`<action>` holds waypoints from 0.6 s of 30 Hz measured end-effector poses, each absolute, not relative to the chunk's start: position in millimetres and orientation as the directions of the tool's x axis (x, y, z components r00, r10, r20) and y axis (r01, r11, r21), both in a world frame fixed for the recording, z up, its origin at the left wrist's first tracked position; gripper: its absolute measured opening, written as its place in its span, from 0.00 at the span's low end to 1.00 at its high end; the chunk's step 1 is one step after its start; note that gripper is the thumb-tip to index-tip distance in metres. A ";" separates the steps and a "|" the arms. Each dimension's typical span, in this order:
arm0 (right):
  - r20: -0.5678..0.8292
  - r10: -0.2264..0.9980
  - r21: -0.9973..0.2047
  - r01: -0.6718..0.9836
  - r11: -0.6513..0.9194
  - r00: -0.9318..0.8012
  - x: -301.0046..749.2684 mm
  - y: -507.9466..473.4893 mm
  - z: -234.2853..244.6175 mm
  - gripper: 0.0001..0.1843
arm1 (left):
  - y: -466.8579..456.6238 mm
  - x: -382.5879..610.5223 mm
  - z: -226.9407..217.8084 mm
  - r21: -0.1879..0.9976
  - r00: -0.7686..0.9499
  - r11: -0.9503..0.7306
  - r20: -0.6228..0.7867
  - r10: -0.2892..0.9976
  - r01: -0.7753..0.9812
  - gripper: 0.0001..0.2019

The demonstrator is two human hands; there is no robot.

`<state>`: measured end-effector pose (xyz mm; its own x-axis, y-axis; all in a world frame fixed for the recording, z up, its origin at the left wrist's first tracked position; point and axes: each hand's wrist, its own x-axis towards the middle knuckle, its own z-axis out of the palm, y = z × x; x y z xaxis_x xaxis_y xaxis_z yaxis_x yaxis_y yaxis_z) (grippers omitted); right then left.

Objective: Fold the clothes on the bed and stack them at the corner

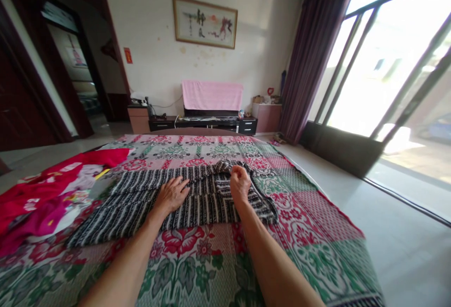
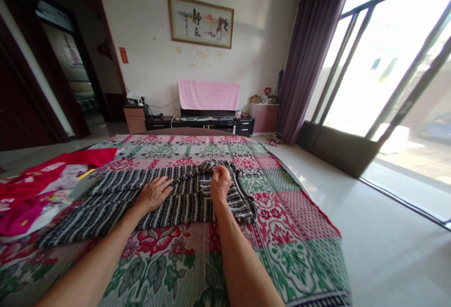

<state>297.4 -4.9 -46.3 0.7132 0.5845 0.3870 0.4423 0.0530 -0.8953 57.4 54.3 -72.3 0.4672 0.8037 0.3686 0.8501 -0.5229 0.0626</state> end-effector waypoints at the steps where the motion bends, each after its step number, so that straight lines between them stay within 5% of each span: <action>1: 0.302 0.582 -0.929 0.369 0.004 0.755 304.8 -3.1 -46.1 0.17 | 54.6 57.5 -72.5 0.070 0.468 -0.528 0.374 0.801 0.847 0.22; 5: 0.008 0.665 -0.984 0.123 -0.127 0.746 324.3 7.2 -48.8 0.19 | 55.2 57.3 -73.5 0.074 0.469 -0.538 0.402 0.786 0.839 0.21; 9: -0.040 0.714 -0.975 0.128 -0.180 0.699 333.4 20.3 -46.3 0.24 | 53.4 57.5 -73.2 0.067 0.466 -0.541 0.427 0.775 0.838 0.20; 12: -0.001 0.745 -0.936 0.262 -0.237 0.668 339.2 29.9 -40.3 0.27 | 52.0 57.9 -73.2 0.062 0.466 -0.541 0.431 0.772 0.838 0.20; 18: 0.236 0.785 -0.675 0.678 -0.292 0.573 342.3 36.4 -43.5 0.22 | 52.5 59.0 -75.0 0.046 0.464 -0.533 0.435 0.772 0.845 0.20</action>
